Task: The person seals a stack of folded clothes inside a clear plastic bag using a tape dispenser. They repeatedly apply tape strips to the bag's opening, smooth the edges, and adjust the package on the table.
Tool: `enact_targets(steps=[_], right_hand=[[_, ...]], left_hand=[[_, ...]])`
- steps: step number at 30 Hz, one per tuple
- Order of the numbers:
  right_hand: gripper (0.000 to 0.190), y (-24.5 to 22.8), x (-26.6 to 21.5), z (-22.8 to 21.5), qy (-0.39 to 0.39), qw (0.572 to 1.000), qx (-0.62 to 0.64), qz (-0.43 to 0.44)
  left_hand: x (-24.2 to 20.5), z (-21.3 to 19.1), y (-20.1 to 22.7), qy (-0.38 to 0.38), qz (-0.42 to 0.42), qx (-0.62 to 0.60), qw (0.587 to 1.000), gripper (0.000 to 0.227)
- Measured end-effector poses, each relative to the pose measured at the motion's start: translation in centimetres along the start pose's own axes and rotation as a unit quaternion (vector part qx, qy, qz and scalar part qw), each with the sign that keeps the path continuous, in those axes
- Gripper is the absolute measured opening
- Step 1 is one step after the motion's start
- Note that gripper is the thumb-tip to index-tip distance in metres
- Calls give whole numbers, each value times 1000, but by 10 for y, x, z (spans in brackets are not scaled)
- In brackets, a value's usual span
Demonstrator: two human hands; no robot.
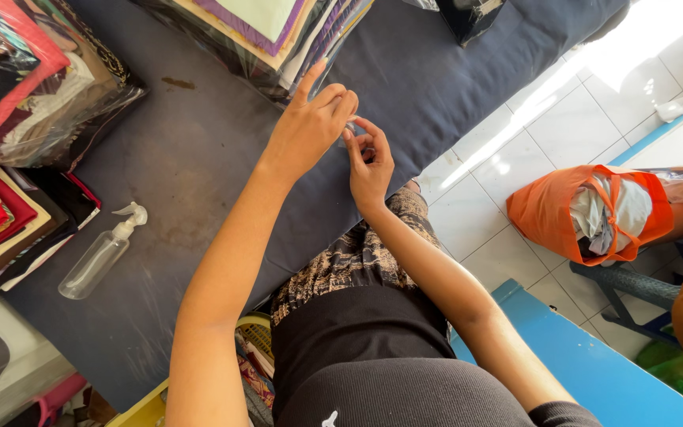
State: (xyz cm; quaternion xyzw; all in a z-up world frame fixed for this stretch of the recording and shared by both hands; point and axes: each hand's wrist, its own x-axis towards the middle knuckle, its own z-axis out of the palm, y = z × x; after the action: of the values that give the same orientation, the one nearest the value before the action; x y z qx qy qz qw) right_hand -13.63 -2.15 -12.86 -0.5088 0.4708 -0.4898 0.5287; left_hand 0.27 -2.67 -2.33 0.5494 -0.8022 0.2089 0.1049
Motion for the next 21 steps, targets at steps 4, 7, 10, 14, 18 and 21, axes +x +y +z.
enact_targets(steps=[4,7,10,14,18,21], right_hand=[[20,4,3,-1,-1,998,-17,-57],[18,8,8,-3,-13,999,36,-9],[18,6,13,-5,-26,999,40,-12],[22,-8,21,-11,-49,999,-7,-3],[37,-24,25,-21,-81,996,2,-38],[43,-25,28,-25,-110,993,24,-34]], left_hand=[[5,3,0,-11,-5,-8,1000,10],[7,7,1,-13,-30,-85,996,13],[8,8,1,-25,-65,-176,982,16],[9,9,-1,-25,-82,-209,974,18],[12,12,0,-18,-76,-166,983,15],[12,14,0,-17,-71,-139,988,15]])
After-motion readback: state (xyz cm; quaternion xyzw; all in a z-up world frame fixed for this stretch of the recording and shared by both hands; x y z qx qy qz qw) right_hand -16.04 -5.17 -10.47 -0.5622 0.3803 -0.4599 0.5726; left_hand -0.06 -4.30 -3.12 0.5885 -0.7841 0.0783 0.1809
